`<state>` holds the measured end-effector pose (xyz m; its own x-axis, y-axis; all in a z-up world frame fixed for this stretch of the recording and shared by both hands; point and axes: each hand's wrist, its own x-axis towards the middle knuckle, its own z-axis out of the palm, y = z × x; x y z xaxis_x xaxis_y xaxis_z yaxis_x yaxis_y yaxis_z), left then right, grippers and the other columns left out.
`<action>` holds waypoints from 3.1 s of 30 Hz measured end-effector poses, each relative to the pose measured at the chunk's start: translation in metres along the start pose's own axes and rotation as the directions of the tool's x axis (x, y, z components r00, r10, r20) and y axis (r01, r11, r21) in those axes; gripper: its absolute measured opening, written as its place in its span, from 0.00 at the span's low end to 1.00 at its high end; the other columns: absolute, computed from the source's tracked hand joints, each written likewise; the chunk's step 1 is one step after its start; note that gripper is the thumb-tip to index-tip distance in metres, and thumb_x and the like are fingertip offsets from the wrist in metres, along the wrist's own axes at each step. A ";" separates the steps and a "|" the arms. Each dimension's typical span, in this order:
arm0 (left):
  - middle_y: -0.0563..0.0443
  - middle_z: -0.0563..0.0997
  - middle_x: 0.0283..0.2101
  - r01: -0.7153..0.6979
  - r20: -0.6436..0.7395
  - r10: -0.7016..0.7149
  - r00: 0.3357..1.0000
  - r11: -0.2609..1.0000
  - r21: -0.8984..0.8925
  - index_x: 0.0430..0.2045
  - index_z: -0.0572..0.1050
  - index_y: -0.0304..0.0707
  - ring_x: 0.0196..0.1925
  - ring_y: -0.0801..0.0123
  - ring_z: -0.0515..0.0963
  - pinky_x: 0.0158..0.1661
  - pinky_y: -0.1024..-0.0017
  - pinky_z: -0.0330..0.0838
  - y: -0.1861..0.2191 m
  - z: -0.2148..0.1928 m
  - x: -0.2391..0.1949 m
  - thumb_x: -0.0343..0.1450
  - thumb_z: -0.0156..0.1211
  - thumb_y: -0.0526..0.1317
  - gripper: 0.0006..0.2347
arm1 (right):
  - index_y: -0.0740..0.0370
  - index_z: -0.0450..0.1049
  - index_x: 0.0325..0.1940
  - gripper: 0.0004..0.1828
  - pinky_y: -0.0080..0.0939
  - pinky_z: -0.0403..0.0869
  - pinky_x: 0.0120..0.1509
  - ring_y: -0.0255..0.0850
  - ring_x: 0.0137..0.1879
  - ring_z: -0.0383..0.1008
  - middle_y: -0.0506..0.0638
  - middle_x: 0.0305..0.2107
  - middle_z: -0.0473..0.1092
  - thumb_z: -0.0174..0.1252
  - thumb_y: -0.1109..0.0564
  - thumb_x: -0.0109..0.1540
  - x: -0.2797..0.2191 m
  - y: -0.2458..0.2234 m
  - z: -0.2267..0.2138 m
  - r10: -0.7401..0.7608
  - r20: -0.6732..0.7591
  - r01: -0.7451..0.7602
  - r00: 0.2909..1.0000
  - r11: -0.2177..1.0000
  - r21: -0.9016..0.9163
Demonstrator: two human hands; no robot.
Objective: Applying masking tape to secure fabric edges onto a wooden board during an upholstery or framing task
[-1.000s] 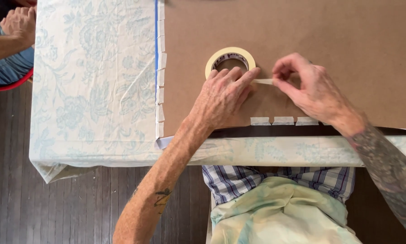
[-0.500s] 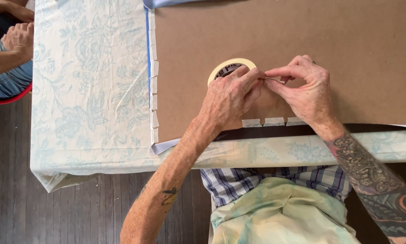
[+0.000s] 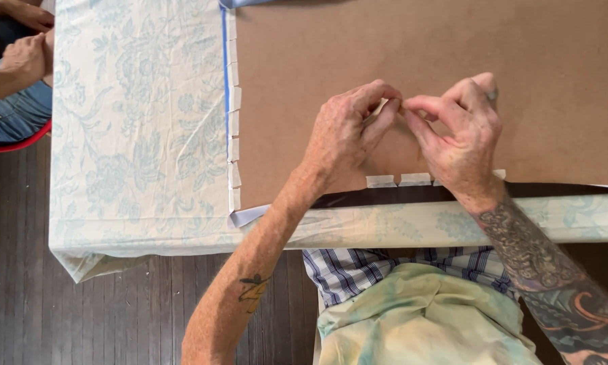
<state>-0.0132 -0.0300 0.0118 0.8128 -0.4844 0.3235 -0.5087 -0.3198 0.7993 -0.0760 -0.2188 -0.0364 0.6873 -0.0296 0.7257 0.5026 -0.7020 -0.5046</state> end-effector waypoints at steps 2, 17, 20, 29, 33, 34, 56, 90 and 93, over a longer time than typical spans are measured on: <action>0.51 0.76 0.24 0.006 -0.034 -0.007 0.999 0.999 -0.038 0.35 0.74 0.54 0.30 0.56 0.82 0.36 0.57 0.80 -0.006 -0.003 0.004 0.75 0.55 0.46 0.04 | 0.62 0.86 0.45 0.03 0.46 0.68 0.58 0.42 0.43 0.61 0.47 0.29 0.61 0.73 0.65 0.68 -0.001 -0.010 -0.006 -0.052 0.006 0.053 0.999 0.998 -0.027; 0.60 0.74 0.34 -0.312 0.162 0.327 0.931 0.486 0.816 0.73 0.54 0.46 0.35 0.67 0.75 0.40 0.64 0.68 -0.072 0.019 -0.005 0.80 0.59 0.47 0.27 | 0.46 0.83 0.49 0.15 0.30 0.70 0.50 0.30 0.39 0.70 0.41 0.31 0.70 0.70 0.55 0.58 0.030 -0.093 -0.034 0.404 0.725 -0.610 0.558 0.792 0.028; 0.51 0.74 0.50 -0.296 0.195 0.224 0.955 0.667 0.684 0.60 0.66 0.43 0.46 0.62 0.74 0.47 0.65 0.72 -0.027 -0.024 -0.026 0.75 0.64 0.49 0.22 | 0.38 0.71 0.73 0.38 0.33 0.70 0.49 0.32 0.36 0.68 0.41 0.27 0.71 0.68 0.52 0.57 0.036 -0.099 -0.031 0.516 0.783 -0.687 0.347 0.708 -0.162; 0.54 0.84 0.30 0.129 0.197 -0.157 0.968 0.981 0.147 0.29 0.79 0.38 0.31 0.69 0.85 0.34 0.71 0.79 0.023 -0.062 -0.087 0.66 0.62 0.58 0.20 | 0.49 0.86 0.41 0.07 0.33 0.68 0.36 0.31 0.36 0.68 0.42 0.33 0.75 0.67 0.50 0.60 0.045 -0.114 -0.014 0.629 0.712 -0.682 0.313 0.670 -0.292; 0.59 0.84 0.29 0.132 0.227 -0.181 0.957 0.967 0.216 0.26 0.80 0.46 0.29 0.68 0.82 0.30 0.68 0.73 0.007 -0.052 -0.091 0.70 0.62 0.46 0.07 | 0.47 0.86 0.44 0.09 0.32 0.65 0.37 0.30 0.36 0.68 0.40 0.29 0.75 0.67 0.49 0.61 0.050 -0.118 -0.013 0.625 0.735 -0.716 0.265 0.637 -0.284; 0.58 0.84 0.29 0.126 0.229 -0.175 0.958 0.969 0.210 0.28 0.79 0.47 0.30 0.69 0.83 0.31 0.68 0.74 0.003 -0.051 -0.091 0.70 0.62 0.41 0.03 | 0.46 0.85 0.47 0.11 0.31 0.69 0.42 0.28 0.40 0.73 0.39 0.31 0.78 0.66 0.48 0.61 0.050 -0.117 -0.013 0.609 0.745 -0.708 0.271 0.651 -0.275; 0.65 0.81 0.32 0.300 0.374 -0.456 0.808 0.864 0.404 0.23 0.81 0.53 0.41 0.66 0.78 0.46 0.57 0.59 -0.012 -0.045 -0.075 0.68 0.58 0.47 0.07 | 0.52 0.76 0.49 0.17 0.33 0.72 0.45 0.31 0.36 0.75 0.43 0.27 0.80 0.71 0.52 0.58 0.049 -0.103 0.003 0.579 0.778 -0.687 0.245 0.669 -0.282; 0.56 0.81 0.29 0.280 0.366 -0.401 0.840 0.898 0.339 0.27 0.84 0.46 0.41 0.66 0.79 0.49 0.58 0.60 -0.012 -0.047 -0.070 0.64 0.69 0.40 0.03 | 0.50 0.76 0.41 0.13 0.37 0.68 0.40 0.34 0.33 0.67 0.40 0.26 0.78 0.66 0.52 0.54 0.039 -0.088 0.014 0.573 0.767 -0.615 0.287 0.725 -0.311; 0.56 0.81 0.29 0.268 0.370 -0.395 0.841 0.898 0.350 0.27 0.84 0.46 0.42 0.65 0.79 0.49 0.57 0.60 -0.007 -0.050 -0.069 0.63 0.69 0.40 0.04 | 0.49 0.76 0.42 0.13 0.39 0.69 0.41 0.35 0.35 0.67 0.40 0.26 0.78 0.67 0.51 0.54 0.036 -0.088 0.014 0.566 0.762 -0.577 0.314 0.751 -0.320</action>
<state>-0.0516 0.0461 0.0090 0.7796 -0.5822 -0.2310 -0.3385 -0.7019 0.6267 -0.0879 -0.1486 0.0277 0.8999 0.1357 -0.4145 -0.1872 -0.7381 -0.6481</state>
